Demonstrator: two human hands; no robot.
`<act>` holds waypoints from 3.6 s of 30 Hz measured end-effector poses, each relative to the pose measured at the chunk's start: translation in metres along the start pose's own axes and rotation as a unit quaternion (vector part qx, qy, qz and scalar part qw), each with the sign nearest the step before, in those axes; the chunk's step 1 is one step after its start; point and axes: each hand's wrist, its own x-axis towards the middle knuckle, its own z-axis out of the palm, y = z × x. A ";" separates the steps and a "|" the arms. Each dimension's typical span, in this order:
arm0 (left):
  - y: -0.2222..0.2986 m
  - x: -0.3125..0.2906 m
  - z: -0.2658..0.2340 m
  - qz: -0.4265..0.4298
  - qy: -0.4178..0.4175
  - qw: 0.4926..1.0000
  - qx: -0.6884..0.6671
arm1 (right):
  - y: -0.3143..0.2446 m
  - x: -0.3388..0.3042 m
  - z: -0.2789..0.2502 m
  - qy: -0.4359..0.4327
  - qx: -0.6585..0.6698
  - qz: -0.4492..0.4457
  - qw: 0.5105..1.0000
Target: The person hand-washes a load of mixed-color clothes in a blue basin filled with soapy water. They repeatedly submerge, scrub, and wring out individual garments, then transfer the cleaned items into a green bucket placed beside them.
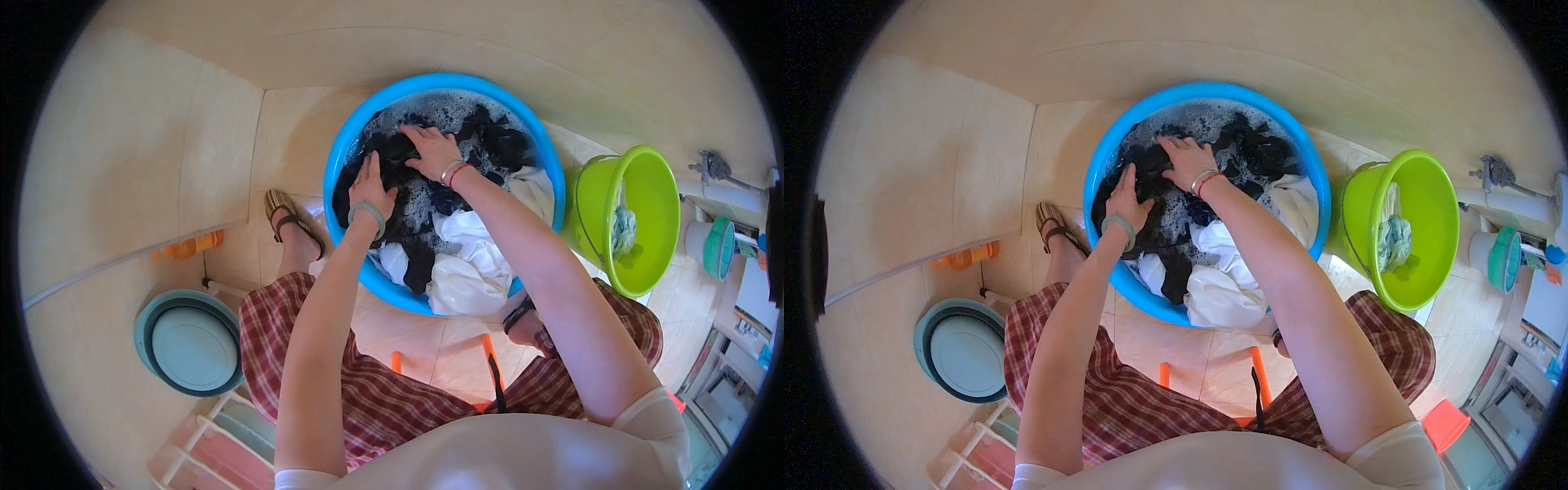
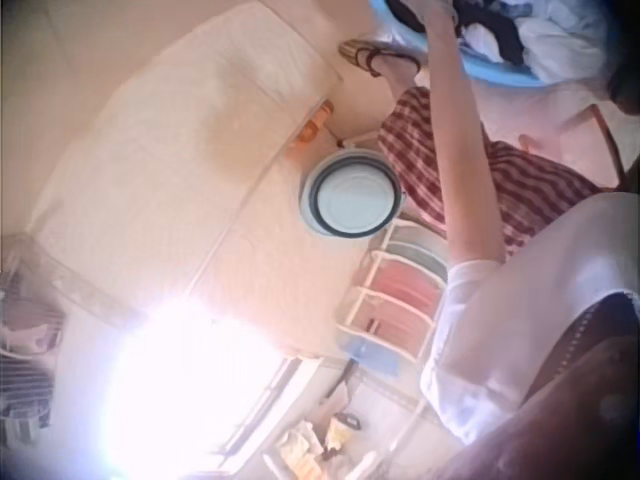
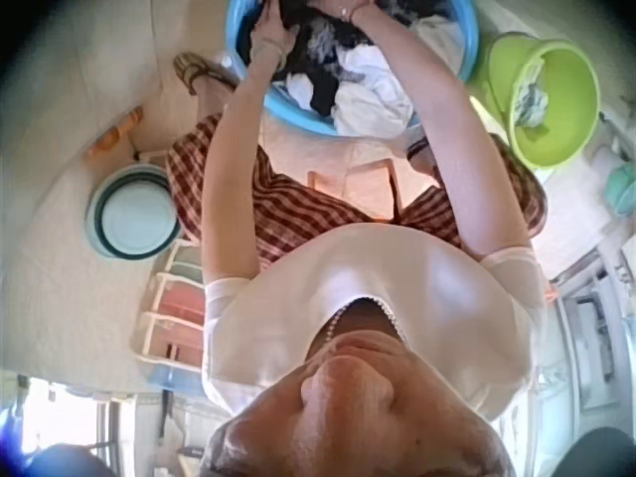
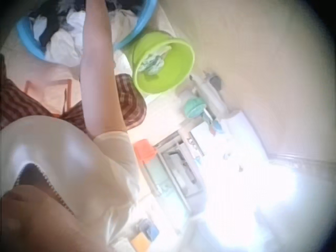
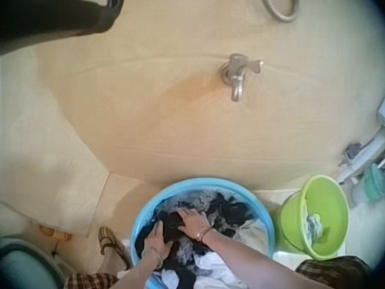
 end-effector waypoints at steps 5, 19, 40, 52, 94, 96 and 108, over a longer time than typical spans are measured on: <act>0.005 0.000 -0.008 -0.020 -0.057 0.995 -0.081 | 0.022 -0.023 -0.008 0.032 0.102 0.120 0.987; 0.075 -0.013 -0.019 0.010 -0.231 0.759 -0.608 | -0.008 -0.107 -0.199 0.128 0.695 -0.008 0.708; 0.046 0.061 0.104 -0.064 0.008 0.961 -0.270 | 0.085 -0.038 0.057 0.044 -0.129 -0.008 0.991; 0.063 0.045 0.070 -0.125 -0.060 0.665 -0.734 | 0.076 -0.031 0.018 0.166 0.055 -0.042 0.984; 0.060 0.045 0.101 -0.052 0.082 0.916 -0.390 | 0.076 -0.054 0.039 0.191 -0.015 0.000 0.981; 0.053 0.055 0.116 -0.078 0.057 0.912 -0.400 | 0.097 -0.036 0.070 0.086 -0.077 0.075 0.990; 0.065 0.053 0.070 -0.166 -0.112 0.613 -0.765 | 0.045 -0.061 0.002 0.255 0.004 -0.131 0.958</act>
